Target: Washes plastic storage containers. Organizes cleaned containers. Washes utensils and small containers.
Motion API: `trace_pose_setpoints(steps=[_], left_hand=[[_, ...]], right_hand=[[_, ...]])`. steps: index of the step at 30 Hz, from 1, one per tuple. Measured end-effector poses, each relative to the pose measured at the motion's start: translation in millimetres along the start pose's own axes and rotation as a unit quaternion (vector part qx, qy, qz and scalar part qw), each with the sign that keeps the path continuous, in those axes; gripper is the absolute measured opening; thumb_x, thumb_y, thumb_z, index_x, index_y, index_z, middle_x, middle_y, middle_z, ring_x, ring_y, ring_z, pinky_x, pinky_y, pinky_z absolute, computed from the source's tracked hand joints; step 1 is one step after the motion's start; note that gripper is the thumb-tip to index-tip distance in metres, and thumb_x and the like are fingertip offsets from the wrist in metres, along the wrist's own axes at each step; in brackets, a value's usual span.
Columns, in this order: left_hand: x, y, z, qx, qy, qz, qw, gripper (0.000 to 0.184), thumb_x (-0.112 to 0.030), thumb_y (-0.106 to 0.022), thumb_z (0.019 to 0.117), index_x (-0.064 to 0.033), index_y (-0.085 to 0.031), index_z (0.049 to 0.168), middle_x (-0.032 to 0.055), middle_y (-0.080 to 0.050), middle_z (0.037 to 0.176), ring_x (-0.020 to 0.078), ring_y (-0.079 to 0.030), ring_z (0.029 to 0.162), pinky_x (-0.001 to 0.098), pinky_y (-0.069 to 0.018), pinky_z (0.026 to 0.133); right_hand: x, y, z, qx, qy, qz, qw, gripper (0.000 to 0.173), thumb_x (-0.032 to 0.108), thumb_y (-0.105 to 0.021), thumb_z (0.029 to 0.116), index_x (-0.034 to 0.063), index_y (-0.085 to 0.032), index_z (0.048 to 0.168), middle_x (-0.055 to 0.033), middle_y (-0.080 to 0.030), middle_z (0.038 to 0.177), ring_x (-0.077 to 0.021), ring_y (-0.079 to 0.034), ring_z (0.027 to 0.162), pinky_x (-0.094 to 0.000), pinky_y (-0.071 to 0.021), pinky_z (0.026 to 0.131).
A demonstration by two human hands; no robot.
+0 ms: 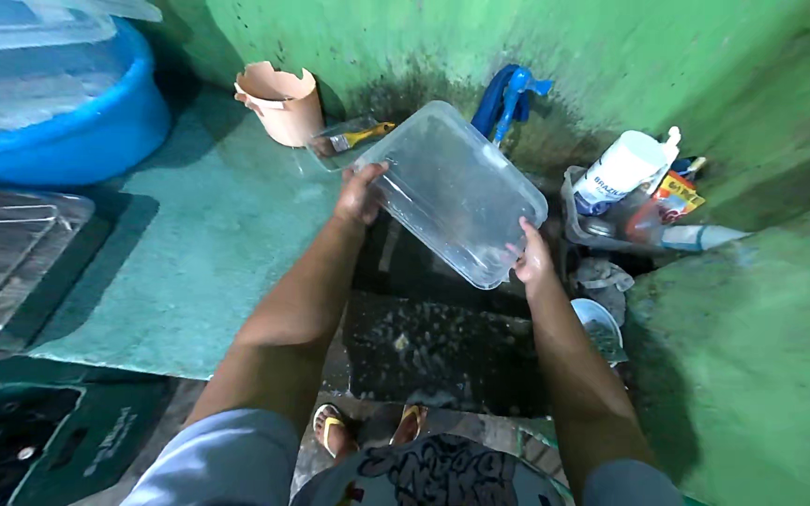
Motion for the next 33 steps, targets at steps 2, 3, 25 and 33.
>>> trace_pose_setpoints(steps=[2, 3, 25, 33], left_hand=[[-6, 4, 0, -0.013, 0.007, 0.032, 0.999, 0.08, -0.027, -0.071, 0.0912, -0.0118, -0.025, 0.154, 0.0153, -0.061, 0.128, 0.0246, -0.066, 0.107, 0.0426, -0.0598, 0.086], [-8, 7, 0, -0.023, 0.016, 0.053, 0.998, 0.083, -0.029, -0.074, 0.0894, -0.0127, -0.025, 0.155, 0.0158, -0.059, 0.132, 0.0261, -0.065, 0.112, 0.0442, -0.0592, 0.089], [53, 23, -45, 0.144, 0.223, 0.278, 0.923, 0.045, -0.018, -0.06, 0.1025, -0.002, -0.049, 0.143, 0.0172, -0.06, 0.132, 0.0229, -0.062, 0.109, 0.0389, -0.0524, 0.096], [48, 33, -47, 0.114, 0.215, 0.017, 0.97, 0.047, -0.022, -0.025, 0.1027, -0.0088, -0.047, 0.142, 0.0163, -0.062, 0.132, 0.0322, -0.065, 0.113, 0.0545, -0.0544, 0.094]], right_hand=[[-1, -7, 12, 0.003, 0.012, -0.015, 1.0, 0.077, 0.047, -0.065, 0.0987, 0.0166, -0.03, 0.16, -0.0174, -0.04, 0.159, -0.0383, -0.049, 0.137, -0.0572, -0.0504, 0.1], [-1, -9, 17, 0.007, 0.02, -0.013, 1.0, 0.077, 0.046, -0.066, 0.0985, 0.0157, -0.029, 0.159, -0.0175, -0.041, 0.158, -0.0374, -0.049, 0.136, -0.0562, -0.0505, 0.101], [69, 40, -9, 0.037, 0.135, -0.168, 0.976, 0.087, 0.007, -0.078, 0.0874, 0.0191, -0.03, 0.159, -0.0155, -0.054, 0.144, -0.0295, -0.06, 0.122, -0.051, -0.0556, 0.094], [60, 67, -16, 0.151, 0.155, -0.039, 0.976, 0.086, -0.002, -0.057, 0.0886, 0.0264, -0.019, 0.16, -0.0061, -0.047, 0.151, -0.0248, -0.054, 0.131, -0.0509, -0.0522, 0.1]])
Point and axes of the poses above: each hand's wrist, its own z-axis towards the middle knuckle, its own y-axis out of the back of the hand, x = y × z, the point moved 6 cm from there along z, towards the middle knuckle
